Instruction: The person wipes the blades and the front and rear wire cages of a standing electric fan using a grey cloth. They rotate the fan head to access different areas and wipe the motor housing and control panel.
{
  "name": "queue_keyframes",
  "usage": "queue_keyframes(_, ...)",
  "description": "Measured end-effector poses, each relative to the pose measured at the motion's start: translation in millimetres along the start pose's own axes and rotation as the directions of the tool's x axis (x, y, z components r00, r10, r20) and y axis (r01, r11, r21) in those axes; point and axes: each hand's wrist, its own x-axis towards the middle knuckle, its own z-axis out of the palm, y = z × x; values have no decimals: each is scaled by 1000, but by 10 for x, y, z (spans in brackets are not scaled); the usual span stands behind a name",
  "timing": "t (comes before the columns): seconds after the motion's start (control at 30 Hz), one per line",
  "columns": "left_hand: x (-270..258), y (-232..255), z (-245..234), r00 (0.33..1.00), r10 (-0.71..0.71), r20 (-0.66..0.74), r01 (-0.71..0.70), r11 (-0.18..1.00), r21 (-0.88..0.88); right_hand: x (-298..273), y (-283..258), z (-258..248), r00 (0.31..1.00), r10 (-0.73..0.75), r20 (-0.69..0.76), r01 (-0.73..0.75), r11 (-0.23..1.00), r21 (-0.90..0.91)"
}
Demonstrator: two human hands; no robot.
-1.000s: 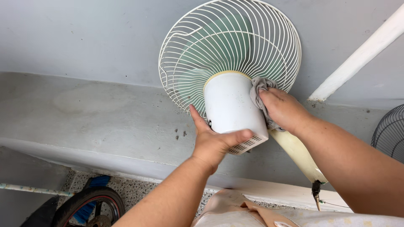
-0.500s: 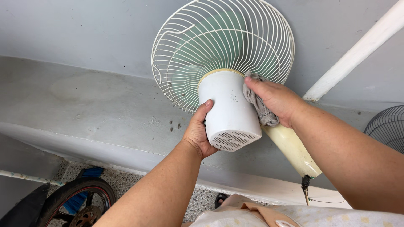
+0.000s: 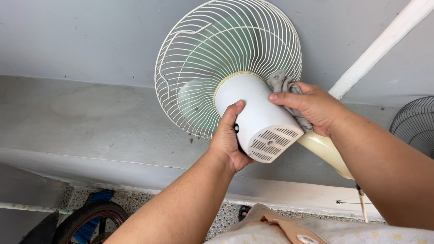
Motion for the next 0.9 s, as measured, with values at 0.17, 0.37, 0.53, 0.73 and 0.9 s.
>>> queue_keyframes(0.17, -199, 56, 189, 996, -64, -59, 62, 998, -30, -153, -58, 4, 997, -35, 73, 25, 991, 132)
queue_keyframes(0.37, -399, 151, 335, 975, -91, -205, 84, 996, -40, -99, -14, -33, 981, -80, 175, 36, 970, 241)
queue_keyframes(0.53, -425, 212, 315, 970, -108, -217, 98, 994, -57, -95, 39, -72, 909, -303, 286, 341, 935, -95)
queue_keyframes(0.73, -379, 207, 242, 971, -114, -209, 104, 993, -58, -486, 59, 229, 778, -590, 214, 461, 307, -833)
queue_keyframes(0.9, -359, 197, 219, 985, -77, -153, 47, 981, -190, -633, 55, 509, 812, -535, 235, 301, 39, -953)
